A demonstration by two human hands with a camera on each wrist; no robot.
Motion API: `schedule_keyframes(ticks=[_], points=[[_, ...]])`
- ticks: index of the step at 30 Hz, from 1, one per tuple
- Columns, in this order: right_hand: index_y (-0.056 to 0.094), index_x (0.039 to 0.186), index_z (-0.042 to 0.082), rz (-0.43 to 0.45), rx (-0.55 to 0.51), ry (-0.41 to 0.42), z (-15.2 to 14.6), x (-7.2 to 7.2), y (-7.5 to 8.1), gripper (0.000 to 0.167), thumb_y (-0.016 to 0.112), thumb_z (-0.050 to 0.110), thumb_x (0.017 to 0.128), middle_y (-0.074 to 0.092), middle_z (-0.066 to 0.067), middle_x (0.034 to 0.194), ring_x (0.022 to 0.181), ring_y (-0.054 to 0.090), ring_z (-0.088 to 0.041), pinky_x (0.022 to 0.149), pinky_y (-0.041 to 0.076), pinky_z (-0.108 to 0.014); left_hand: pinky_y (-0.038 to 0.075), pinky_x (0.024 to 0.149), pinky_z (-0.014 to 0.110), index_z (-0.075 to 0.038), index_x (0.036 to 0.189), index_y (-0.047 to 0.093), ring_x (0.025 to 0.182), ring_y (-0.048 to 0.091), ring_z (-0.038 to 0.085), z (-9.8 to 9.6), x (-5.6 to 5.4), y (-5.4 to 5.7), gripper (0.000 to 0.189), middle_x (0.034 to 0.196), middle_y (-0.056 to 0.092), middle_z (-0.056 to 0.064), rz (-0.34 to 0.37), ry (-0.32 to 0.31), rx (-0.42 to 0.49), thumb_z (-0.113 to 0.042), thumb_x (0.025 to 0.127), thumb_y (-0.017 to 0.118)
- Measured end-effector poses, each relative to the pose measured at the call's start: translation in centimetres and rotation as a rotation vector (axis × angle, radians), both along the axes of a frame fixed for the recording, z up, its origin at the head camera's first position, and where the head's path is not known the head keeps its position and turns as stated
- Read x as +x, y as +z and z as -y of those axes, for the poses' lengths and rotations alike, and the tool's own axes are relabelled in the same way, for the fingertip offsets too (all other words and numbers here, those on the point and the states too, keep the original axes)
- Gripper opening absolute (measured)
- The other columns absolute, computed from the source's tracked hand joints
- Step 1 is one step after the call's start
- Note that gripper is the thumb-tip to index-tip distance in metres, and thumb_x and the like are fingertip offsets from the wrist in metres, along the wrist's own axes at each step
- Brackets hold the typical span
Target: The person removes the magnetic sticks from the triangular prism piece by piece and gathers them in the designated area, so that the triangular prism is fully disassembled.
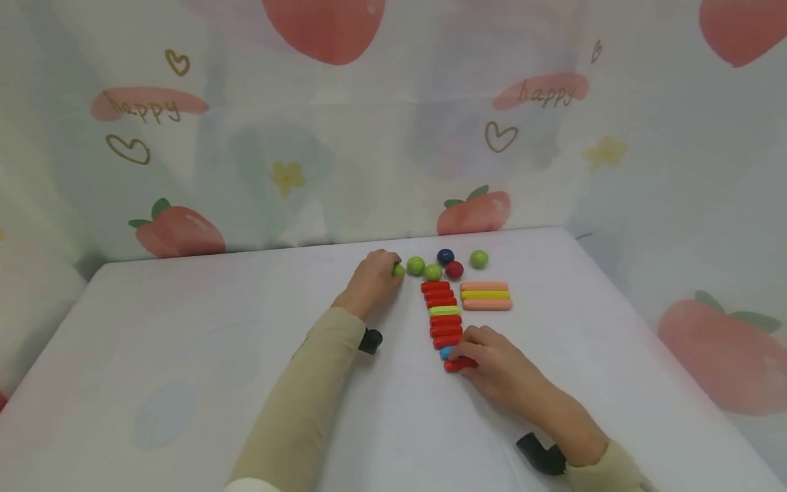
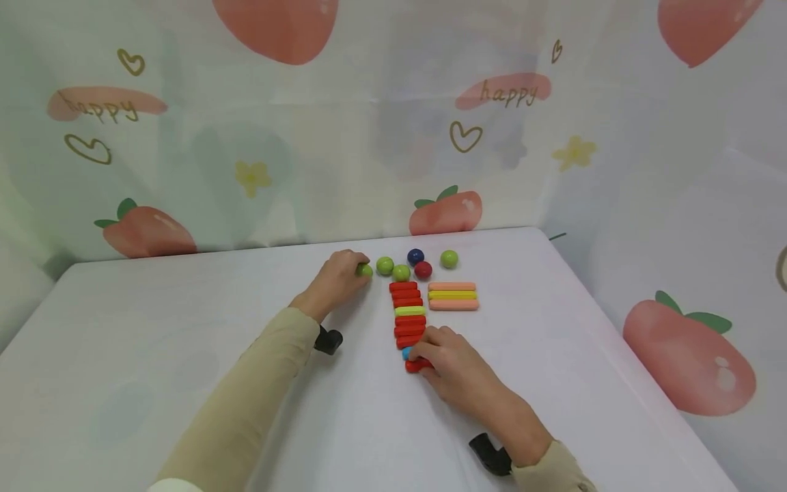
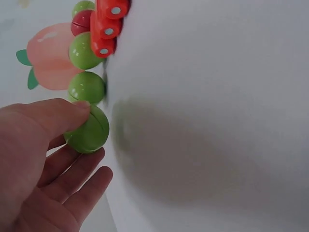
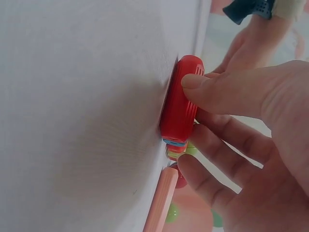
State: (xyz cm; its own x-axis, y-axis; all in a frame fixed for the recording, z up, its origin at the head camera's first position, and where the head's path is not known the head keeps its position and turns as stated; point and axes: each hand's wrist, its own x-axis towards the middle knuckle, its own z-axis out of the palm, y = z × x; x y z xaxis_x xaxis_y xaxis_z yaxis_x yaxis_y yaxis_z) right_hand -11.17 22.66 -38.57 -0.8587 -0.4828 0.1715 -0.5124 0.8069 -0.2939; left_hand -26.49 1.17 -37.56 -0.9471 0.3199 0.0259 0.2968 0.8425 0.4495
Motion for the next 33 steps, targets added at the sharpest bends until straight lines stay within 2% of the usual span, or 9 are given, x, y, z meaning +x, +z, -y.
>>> schedule_keyframes(ticks=[4,8,11,26,30,33], points=[[0.072,0.104,0.02,-0.031,-0.007,-0.015,0.2,0.0,-0.2,0.033,0.085,0.009,0.076,0.059,0.005,0.101,0.097,0.054,-0.009,0.079,0.058,-0.024,0.051,0.1,0.035,-0.001,0.125,0.065,0.111,0.061,0.025,0.3,0.0,-0.4,0.032,0.121,0.067,0.014,-0.01,0.026,0.017,-0.009,0.094,0.065],[0.07,0.108,0.02,-0.049,-0.004,-0.033,0.3,0.0,-0.3,0.039,0.086,0.008,0.075,0.059,0.003,0.106,0.102,0.055,-0.011,0.082,0.059,-0.027,0.051,0.098,0.038,0.0,0.124,0.066,0.111,0.063,0.028,0.3,0.1,-0.9,0.032,0.119,0.068,0.016,-0.053,0.017,0.029,-0.009,0.094,0.065],[0.07,0.109,0.021,-0.035,-0.002,-0.038,0.2,0.0,-0.3,0.039,0.086,0.009,0.076,0.059,0.003,0.106,0.102,0.056,-0.012,0.083,0.059,-0.029,0.051,0.101,0.039,0.0,0.128,0.062,0.115,0.062,0.029,0.3,0.2,-1.1,0.036,0.123,0.066,0.017,-0.059,0.015,0.037,-0.01,0.094,0.066],[0.069,0.111,0.02,0.011,0.014,-0.066,0.2,-0.2,-0.1,0.036,0.085,0.015,0.078,0.059,0.003,0.11,0.105,0.055,-0.013,0.085,0.059,-0.03,0.045,0.11,0.039,-0.003,0.143,0.048,0.128,0.055,0.03,0.5,0.5,-1.6,0.06,0.141,0.051,0.019,-0.006,0.068,0.05,-0.017,0.09,0.073],[0.068,0.113,0.016,0.003,0.014,-0.082,-0.1,-0.1,0.4,0.037,0.083,0.014,0.079,0.06,0.001,0.112,0.106,0.056,-0.015,0.085,0.059,-0.031,0.042,0.113,0.039,-0.003,0.145,0.045,0.133,0.051,0.031,1.1,1.1,-1.8,0.063,0.143,0.048,0.019,-0.032,0.061,0.105,-0.017,0.09,0.073],[0.068,0.113,0.015,-0.016,-0.006,-0.083,-0.5,-0.1,0.8,0.037,0.083,0.013,0.079,0.06,0.0,0.111,0.105,0.056,-0.014,0.084,0.059,-0.031,0.039,0.115,0.039,-0.004,0.148,0.041,0.136,0.046,0.03,1.7,2.0,-1.8,0.067,0.147,0.045,0.018,-0.046,0.063,0.157,-0.019,0.09,0.072]])
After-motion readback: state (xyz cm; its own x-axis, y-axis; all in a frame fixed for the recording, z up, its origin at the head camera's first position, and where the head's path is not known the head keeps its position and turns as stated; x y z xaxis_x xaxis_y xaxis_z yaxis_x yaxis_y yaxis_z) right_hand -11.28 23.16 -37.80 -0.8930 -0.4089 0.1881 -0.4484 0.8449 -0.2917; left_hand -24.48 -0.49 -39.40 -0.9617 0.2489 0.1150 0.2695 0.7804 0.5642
